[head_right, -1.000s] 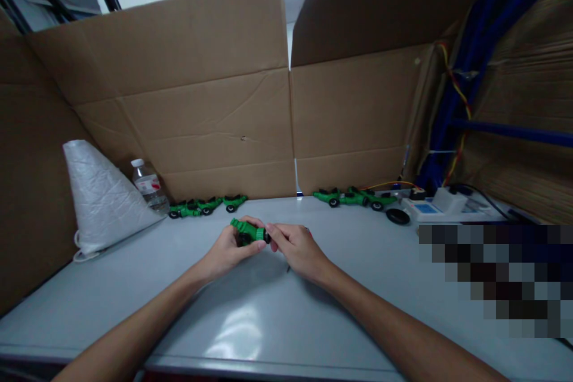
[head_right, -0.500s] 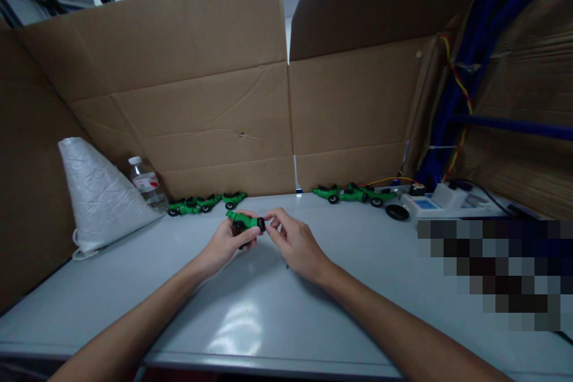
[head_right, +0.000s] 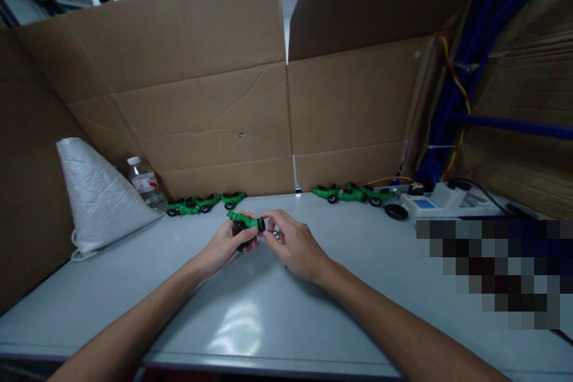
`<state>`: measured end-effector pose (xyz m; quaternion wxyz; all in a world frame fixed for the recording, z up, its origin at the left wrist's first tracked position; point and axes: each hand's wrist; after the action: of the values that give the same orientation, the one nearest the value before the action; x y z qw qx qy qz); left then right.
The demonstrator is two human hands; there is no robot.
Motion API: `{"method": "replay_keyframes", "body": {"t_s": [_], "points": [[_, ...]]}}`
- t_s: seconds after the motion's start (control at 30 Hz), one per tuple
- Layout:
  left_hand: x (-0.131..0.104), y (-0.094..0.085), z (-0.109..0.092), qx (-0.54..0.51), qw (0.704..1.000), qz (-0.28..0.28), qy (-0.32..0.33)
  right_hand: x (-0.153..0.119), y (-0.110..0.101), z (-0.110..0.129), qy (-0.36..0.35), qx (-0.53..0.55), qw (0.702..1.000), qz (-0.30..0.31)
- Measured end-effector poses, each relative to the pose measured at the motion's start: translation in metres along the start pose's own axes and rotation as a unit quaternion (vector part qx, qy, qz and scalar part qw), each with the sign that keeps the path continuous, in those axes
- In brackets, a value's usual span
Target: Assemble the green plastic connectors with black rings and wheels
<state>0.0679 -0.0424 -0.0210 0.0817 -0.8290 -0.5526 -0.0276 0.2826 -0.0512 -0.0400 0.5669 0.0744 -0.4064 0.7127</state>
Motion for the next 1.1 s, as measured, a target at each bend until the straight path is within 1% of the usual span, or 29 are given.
{"method": "replay_keyframes", "body": {"t_s": [0.2,0.4,0.57,0.73,0.97,1.1], "points": [[-0.0012,0.0017,-0.0014,-0.006,1.0,-0.005,0.003,0.0019,-0.0017,-0.0002,0.02,0.011,1.0,0.002],[-0.0001,0.0007,-0.0021,-0.005,1.0,-0.01,0.007,0.0005,-0.0006,0.0024,0.037,0.013,0.999,0.021],[-0.0003,-0.001,-0.001,0.022,1.0,0.009,0.008,0.0001,0.0024,0.0006,0.04,-0.008,0.999,0.005],[-0.0021,-0.0007,-0.0008,0.031,0.999,0.01,-0.004,0.0015,0.0024,-0.0027,0.048,0.017,0.999,-0.01],[0.0003,-0.0013,0.0021,0.01,1.0,0.012,-0.005,0.0015,0.0,0.0015,0.052,0.025,0.998,0.005],[0.0003,-0.0009,0.002,0.005,1.0,0.005,-0.01,0.0011,0.0003,0.0,0.058,0.029,0.998,0.014]]}}
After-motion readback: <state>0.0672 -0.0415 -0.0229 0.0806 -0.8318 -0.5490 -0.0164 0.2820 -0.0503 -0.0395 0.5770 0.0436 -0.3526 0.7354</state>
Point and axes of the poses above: each hand's wrist, its own x-axis towards the middle knuckle, its own y-axis out of the palm, z = x × y, and after that the axes turned 1 degree about x, right-handed
